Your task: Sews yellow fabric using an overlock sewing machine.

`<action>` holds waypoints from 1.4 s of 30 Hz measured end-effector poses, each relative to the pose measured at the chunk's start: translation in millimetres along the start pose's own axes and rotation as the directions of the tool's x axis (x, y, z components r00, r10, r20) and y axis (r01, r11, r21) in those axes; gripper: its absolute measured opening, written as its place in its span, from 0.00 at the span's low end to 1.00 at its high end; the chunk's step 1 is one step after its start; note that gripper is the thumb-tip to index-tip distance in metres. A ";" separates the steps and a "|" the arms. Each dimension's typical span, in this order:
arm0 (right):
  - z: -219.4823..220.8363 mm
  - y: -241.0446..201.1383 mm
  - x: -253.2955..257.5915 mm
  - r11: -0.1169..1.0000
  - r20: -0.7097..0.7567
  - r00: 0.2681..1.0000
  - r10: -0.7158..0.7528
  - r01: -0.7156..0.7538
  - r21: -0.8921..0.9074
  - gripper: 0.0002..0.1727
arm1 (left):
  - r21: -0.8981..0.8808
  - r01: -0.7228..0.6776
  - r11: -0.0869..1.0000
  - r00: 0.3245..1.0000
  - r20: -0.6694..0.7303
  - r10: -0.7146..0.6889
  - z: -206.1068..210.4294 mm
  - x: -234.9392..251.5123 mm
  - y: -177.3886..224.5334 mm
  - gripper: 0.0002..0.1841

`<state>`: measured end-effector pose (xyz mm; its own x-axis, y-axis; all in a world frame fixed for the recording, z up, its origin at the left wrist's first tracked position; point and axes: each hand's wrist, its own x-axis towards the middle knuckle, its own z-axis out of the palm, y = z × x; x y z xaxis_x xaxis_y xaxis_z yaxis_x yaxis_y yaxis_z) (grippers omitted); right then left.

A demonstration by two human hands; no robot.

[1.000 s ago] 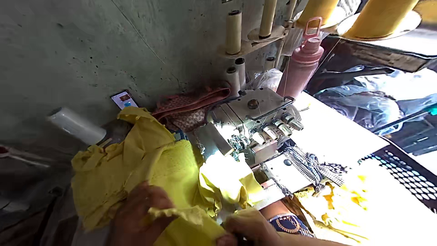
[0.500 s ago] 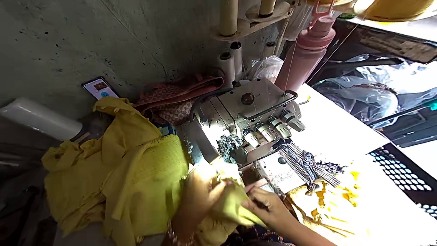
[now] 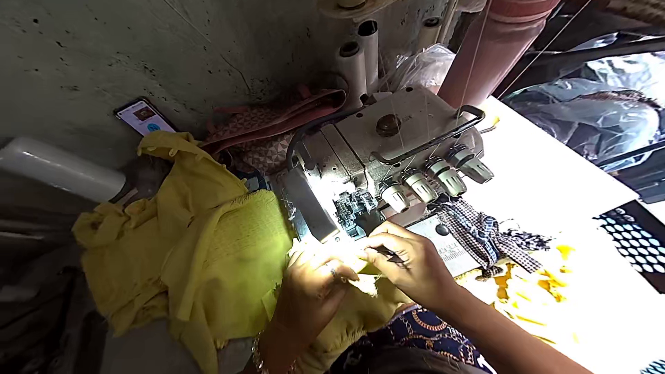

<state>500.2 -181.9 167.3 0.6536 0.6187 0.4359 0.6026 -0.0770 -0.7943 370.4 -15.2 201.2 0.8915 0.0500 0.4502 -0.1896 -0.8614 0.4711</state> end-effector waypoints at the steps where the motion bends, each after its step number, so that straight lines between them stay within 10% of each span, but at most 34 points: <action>1: -4.5 -0.2 -0.6 0.986 0.058 0.997 0.053 -0.061 0.155 0.10 | 0.011 -0.037 0.999 0.999 -0.013 0.038 -0.4 -0.8 -0.5 0.04; 5: -14.5 0.8 -6.7 0.831 0.232 0.960 0.155 -0.253 0.495 0.09 | 0.103 -0.136 0.985 0.986 -0.082 0.144 3.3 -8.9 -4.4 0.06; 20: -11.5 3.3 -11.8 0.807 0.272 0.959 0.080 -0.223 0.548 0.10 | -0.114 -0.058 0.992 0.994 -0.097 0.048 11.4 4.3 -10.5 0.03; 30: -4.8 0.4 -11.5 0.959 0.112 0.977 -0.184 0.153 0.240 0.29 | -0.182 0.122 0.976 0.992 -0.001 -0.124 11.6 9.2 -10.9 0.04; 42: 1.8 2.0 -9.1 0.884 0.022 0.997 0.071 -0.073 0.462 0.06 | -0.218 0.235 0.947 0.971 0.004 -0.240 9.7 10.7 -6.7 0.09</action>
<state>494.6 -186.3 160.9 0.6842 0.6290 0.3692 0.2734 0.2481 -0.9294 385.2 -13.8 195.5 0.9125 0.2538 0.3208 -0.0594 -0.6938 0.7177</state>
